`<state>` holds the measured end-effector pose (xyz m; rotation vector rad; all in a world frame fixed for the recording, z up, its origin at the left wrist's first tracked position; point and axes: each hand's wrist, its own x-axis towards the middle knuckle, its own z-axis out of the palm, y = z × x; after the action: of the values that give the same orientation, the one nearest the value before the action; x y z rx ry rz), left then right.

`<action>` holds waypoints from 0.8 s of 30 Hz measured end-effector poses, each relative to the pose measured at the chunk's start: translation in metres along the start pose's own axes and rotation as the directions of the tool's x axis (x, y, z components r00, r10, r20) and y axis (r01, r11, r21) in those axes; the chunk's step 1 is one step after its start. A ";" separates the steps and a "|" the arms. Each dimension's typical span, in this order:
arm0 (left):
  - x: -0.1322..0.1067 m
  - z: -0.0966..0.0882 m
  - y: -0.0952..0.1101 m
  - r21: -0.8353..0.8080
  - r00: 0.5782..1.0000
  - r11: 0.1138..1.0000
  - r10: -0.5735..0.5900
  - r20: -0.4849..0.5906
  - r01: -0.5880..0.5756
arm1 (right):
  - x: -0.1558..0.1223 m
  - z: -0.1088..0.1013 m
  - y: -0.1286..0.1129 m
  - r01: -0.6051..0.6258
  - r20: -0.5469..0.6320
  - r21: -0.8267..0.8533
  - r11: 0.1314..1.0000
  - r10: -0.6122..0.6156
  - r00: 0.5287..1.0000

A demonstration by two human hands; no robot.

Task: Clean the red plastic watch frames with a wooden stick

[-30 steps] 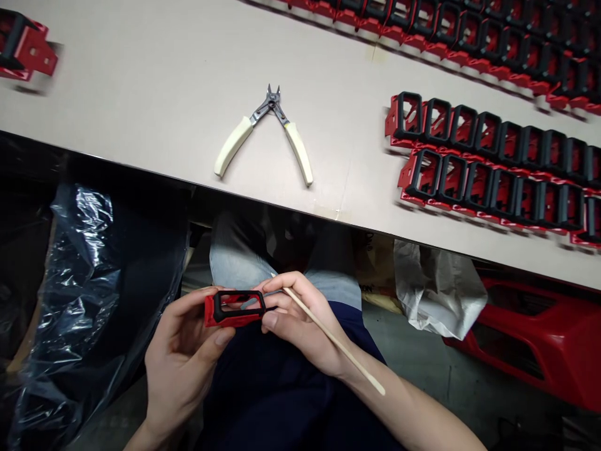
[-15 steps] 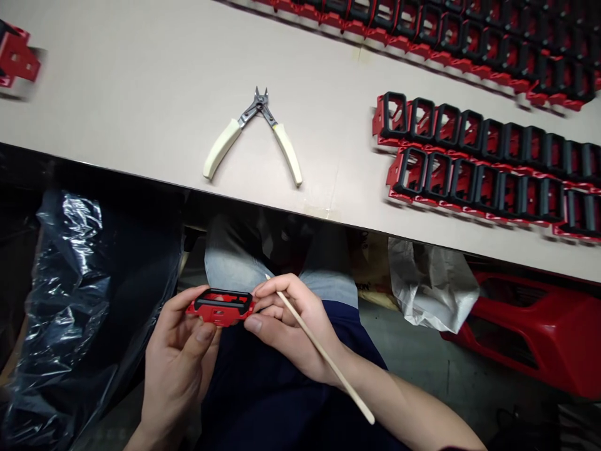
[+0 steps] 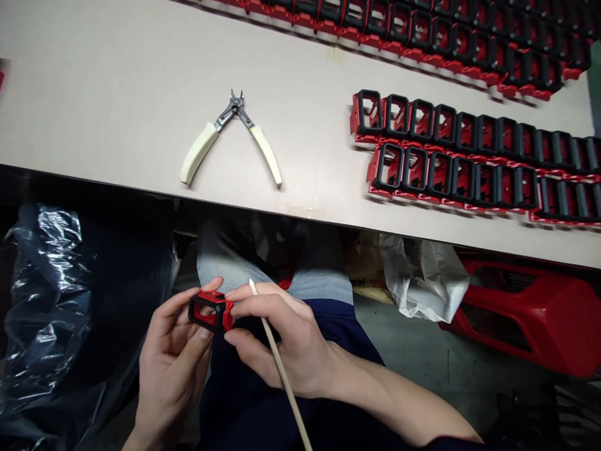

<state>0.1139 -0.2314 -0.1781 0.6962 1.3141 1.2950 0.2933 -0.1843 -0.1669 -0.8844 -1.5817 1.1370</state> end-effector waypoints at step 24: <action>0.000 -0.017 -0.001 0.166 0.998 0.984 0.067 -0.010 -0.064 | 0.002 -0.007 -0.001 -0.476 0.118 0.489 0.731 0.486 0.866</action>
<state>0.0986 -0.2366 -0.1825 0.8531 1.4337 1.2548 0.2998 -0.1813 -0.1645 -0.9598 -0.9586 1.8077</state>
